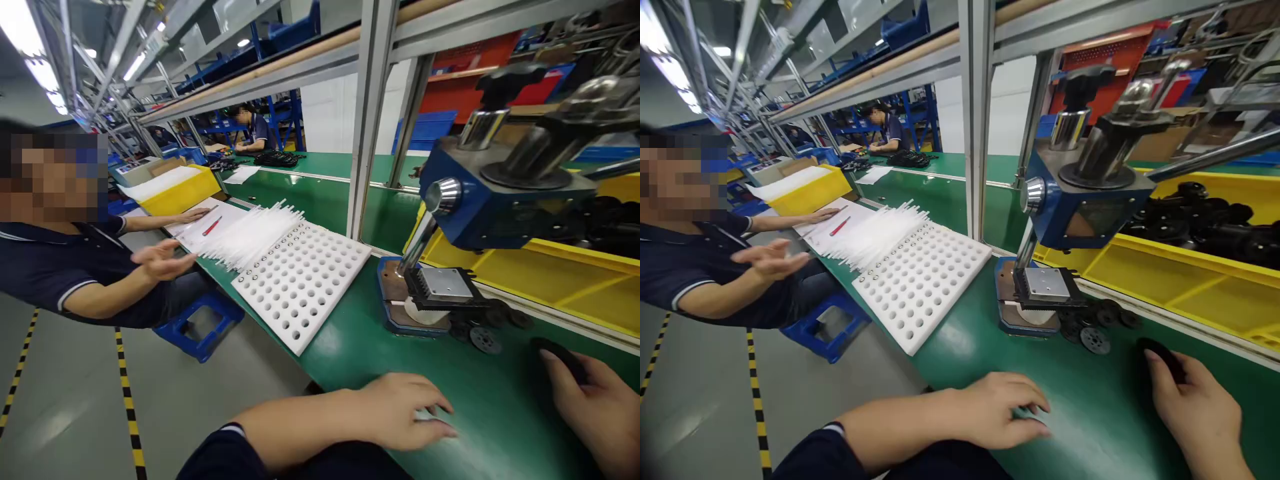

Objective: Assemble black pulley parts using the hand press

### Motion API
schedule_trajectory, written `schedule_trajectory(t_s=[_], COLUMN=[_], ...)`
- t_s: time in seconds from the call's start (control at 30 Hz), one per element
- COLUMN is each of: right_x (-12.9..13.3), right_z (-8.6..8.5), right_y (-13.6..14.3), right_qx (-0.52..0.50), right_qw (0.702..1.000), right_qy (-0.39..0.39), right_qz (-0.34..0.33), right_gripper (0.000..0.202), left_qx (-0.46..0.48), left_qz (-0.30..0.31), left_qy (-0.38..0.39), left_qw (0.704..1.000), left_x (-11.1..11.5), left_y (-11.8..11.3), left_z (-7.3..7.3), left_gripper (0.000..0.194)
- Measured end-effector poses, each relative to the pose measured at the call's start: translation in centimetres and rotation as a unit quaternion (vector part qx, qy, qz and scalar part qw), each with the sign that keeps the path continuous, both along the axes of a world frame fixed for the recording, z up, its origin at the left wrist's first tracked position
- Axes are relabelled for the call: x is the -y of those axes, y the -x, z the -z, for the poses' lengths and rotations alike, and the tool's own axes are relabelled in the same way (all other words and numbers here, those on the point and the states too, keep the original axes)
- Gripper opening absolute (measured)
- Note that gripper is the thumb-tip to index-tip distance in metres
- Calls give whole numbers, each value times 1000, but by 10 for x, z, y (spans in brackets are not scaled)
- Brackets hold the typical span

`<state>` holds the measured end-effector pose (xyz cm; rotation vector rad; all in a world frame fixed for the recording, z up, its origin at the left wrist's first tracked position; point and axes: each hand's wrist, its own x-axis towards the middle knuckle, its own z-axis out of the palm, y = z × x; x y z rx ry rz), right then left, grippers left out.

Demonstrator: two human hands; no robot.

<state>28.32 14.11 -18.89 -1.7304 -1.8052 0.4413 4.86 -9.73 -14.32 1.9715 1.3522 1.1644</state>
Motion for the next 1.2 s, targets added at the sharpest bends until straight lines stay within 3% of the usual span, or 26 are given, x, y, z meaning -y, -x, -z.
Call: schedule_trajectory(t_s=[0.07, 0.13, 0.2, 0.27, 0.37, 0.5, 0.73, 0.93, 1.03, 1.13, 1.2], right_x=[3, 6, 8, 9, 11, 13, 13, 9, 7, 14, 28], right_z=[-10, -16, -18, -16, -16, -28, -40, -30, -25, -31, -45], right_y=[3, 5, 6, 7, 9, 17, 24, 14, 10, 12, 18], right_qx=[-4, -1, 5, 10, 15, 22, 1, -44, -62, -102, -154], right_qw=[997, 994, 994, 994, 994, 992, 994, 998, 998, 994, 987], right_qy=[73, 103, 102, 100, 103, 120, 103, 46, 19, 39, 38], right_qz=[15, 28, 33, 37, 37, 38, 41, -12, -28, -1, 7], right_gripper=[36, 37, 40, 43, 44, 50, 54, 43, 41, 46, 49], left_qx=[15, 21, -11, -91, -189, -231, -227, -214, -194, -11, 203], left_qz=[-66, -225, -405, -539, -626, -631, -652, -667, -671, -633, -535], left_qy=[-50, -75, -87, -96, -75, -15, -7, -50, -87, -89, -34], left_qw=[996, 971, 910, 832, 753, 741, 723, 712, 711, 769, 819], left_x=[23, 44, 62, 79, 98, 103, 90, 90, 88, 79, 68], left_y=[37, 87, 146, 204, 274, 322, 328, 315, 304, 274, 239], left_z=[-22, -35, -36, -28, -12, 5, 11, 7, -4, -23, -37], left_gripper=[26, 21, 19, 24, 29, 24, 16, 11, 12, 18, 25])
